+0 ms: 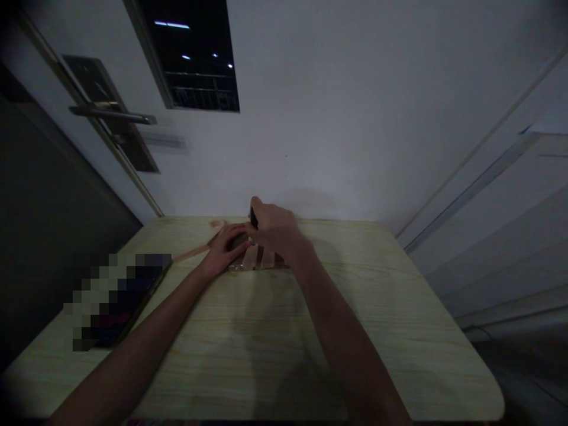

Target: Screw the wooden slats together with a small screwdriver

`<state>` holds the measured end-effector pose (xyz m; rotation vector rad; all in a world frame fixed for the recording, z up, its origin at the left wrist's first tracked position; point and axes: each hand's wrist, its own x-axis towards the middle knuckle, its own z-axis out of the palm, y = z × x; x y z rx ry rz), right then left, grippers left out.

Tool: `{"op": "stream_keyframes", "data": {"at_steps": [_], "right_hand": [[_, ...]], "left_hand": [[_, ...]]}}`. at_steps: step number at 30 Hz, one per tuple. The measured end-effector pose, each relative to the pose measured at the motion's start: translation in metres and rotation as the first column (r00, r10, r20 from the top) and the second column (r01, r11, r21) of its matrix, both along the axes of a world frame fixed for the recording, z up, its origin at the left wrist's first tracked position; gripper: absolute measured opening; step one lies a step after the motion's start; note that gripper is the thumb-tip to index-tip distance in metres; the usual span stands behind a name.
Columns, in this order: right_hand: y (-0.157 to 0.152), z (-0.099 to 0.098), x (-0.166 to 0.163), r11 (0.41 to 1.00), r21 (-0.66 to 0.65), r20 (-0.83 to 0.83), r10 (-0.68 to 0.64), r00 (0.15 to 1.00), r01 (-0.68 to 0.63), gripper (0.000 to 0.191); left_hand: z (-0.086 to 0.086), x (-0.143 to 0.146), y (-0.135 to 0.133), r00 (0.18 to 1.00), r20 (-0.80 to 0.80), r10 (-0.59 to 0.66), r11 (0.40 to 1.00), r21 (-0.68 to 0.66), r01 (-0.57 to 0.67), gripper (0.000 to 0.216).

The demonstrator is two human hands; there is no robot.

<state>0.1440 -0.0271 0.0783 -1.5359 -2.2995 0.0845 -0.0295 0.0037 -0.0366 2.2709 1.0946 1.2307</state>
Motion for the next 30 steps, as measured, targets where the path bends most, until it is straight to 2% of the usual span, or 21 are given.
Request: {"op": "stream_keyframes", "data": {"at_steps": [4,7,12,22,30], "right_hand": [[-0.0021,0.0028,0.0036,0.993,-0.093,-0.04,0.075,0.996,-0.078,0.029],[0.0015,0.0012,0.0053,0.99,-0.093,-0.055,0.101,0.993,-0.106,0.025],[0.0075,-0.0012,0.0047,0.996,-0.04,-0.015,0.081,0.997,-0.081,0.024],[0.0037,-0.0004,-0.0012,0.997,-0.042,-0.044,0.068,0.997,-0.069,0.024],[-0.0007,0.0023,0.0014,1.0,0.007,0.043,-0.019,0.999,0.019,0.022]], "left_hand": [[0.0012,0.0,-0.0003,1.0,-0.001,-0.012,1.0,-0.018,0.012,0.03],[0.0012,-0.0003,-0.0008,1.0,0.001,-0.014,1.0,-0.013,0.014,0.031],[-0.001,-0.0004,-0.0008,1.0,0.01,-0.003,1.0,-0.004,0.003,0.031],[-0.0019,-0.0006,0.0,1.0,0.0,0.016,1.0,-0.004,-0.016,0.032],[-0.0004,-0.0004,0.0001,1.0,0.012,-0.006,1.0,-0.01,0.006,0.032]]}}
